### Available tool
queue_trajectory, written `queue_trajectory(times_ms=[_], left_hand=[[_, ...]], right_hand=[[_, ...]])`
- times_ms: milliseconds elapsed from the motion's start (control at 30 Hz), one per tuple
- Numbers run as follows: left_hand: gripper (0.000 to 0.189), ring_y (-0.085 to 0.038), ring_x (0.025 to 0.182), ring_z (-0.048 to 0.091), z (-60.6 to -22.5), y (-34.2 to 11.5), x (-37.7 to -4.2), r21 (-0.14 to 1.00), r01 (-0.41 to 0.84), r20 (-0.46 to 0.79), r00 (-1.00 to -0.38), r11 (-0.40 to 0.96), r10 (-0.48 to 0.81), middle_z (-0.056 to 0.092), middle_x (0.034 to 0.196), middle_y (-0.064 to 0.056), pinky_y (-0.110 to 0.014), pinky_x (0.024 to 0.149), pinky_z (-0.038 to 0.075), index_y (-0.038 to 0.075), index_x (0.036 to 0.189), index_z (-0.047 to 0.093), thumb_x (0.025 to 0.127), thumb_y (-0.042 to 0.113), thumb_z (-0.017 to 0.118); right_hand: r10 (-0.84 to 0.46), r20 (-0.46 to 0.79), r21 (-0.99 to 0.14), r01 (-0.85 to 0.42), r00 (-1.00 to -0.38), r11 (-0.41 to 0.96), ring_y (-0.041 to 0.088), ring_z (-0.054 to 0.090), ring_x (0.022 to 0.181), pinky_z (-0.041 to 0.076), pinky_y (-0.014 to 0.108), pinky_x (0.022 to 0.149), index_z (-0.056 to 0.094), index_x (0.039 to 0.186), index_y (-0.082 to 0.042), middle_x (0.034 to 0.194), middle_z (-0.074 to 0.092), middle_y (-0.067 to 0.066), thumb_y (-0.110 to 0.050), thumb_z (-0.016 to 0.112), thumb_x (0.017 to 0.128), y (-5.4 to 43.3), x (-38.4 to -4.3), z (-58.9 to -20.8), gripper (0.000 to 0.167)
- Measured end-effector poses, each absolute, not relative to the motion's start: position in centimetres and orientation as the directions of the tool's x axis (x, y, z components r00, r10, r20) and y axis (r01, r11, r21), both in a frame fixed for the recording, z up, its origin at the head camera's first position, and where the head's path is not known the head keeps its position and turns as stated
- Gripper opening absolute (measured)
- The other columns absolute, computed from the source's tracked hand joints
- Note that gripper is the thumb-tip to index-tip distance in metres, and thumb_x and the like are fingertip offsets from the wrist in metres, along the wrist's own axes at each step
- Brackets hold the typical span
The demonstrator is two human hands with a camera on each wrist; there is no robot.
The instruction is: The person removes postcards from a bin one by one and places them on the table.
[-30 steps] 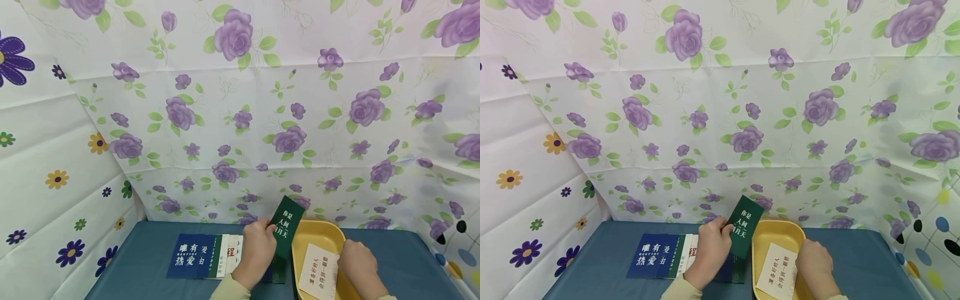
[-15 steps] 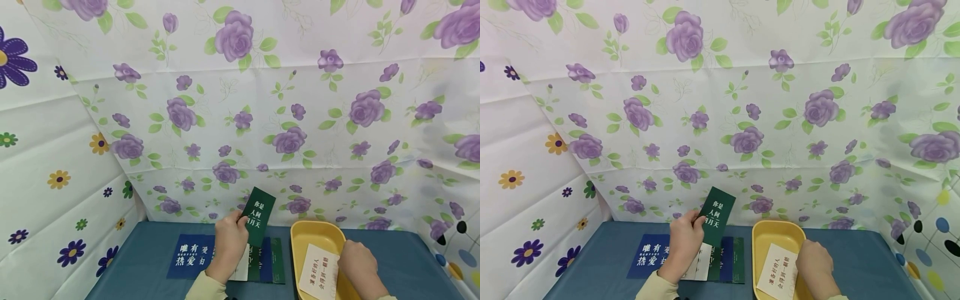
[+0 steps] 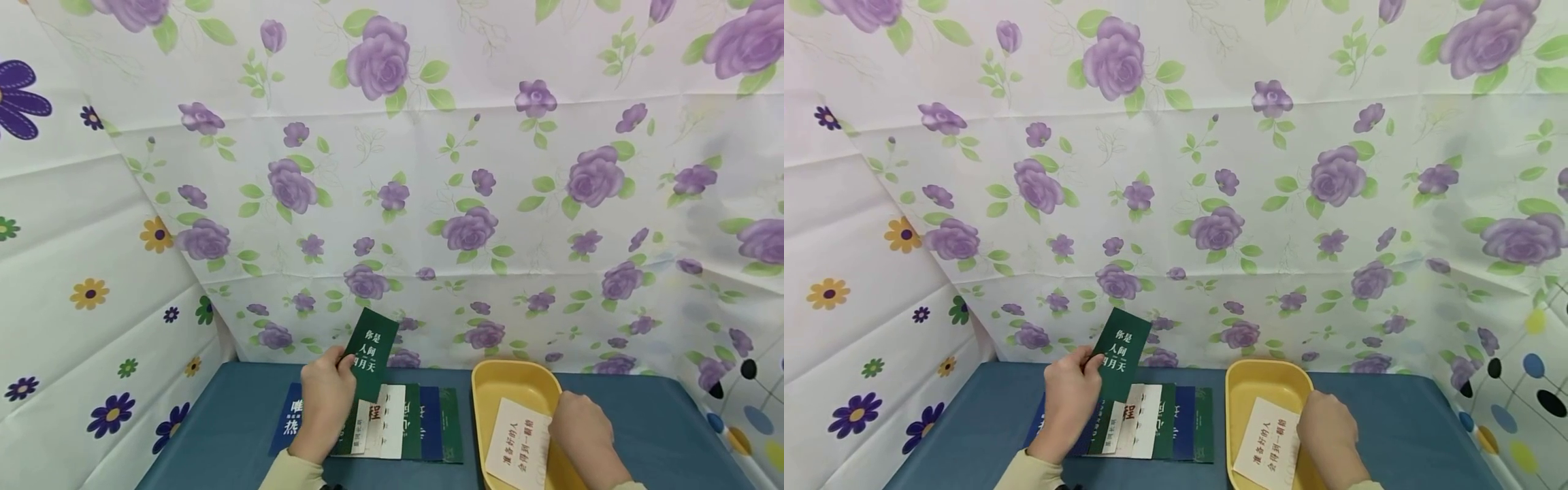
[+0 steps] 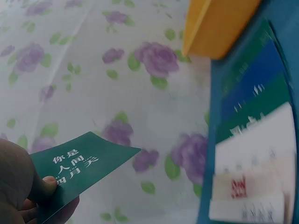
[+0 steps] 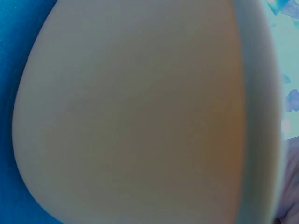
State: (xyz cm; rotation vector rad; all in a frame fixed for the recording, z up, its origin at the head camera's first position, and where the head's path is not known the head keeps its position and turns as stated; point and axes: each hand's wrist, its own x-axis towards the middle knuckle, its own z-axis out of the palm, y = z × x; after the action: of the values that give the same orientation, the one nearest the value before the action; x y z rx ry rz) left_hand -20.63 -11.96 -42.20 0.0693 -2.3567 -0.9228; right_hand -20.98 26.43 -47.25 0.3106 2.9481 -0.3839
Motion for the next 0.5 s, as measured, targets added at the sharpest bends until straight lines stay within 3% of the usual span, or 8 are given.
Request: queue_trajectory(times_ms=[500], left_hand=[[0.020, -0.024, 0.062, 0.065, -44.6, -18.8, -20.6, 0.581, -0.041, 0.407, -0.850, 0.813, -0.334, 0.071, 0.087, -0.018, -0.038, 0.053, 0.052, 0.001, 0.102, 0.068, 0.091, 0.016, 0.060]], right_hand=[[0.192, -0.176, -0.230, 0.230, -0.966, 0.946, 0.034, 0.062, 0.064, 0.044, 0.045, 0.045, 0.063, 0.094, 0.008, 0.076, 0.064, 0.018, -0.005, 0.059, 0.081, 26.3, -21.0, -47.2, 0.019]])
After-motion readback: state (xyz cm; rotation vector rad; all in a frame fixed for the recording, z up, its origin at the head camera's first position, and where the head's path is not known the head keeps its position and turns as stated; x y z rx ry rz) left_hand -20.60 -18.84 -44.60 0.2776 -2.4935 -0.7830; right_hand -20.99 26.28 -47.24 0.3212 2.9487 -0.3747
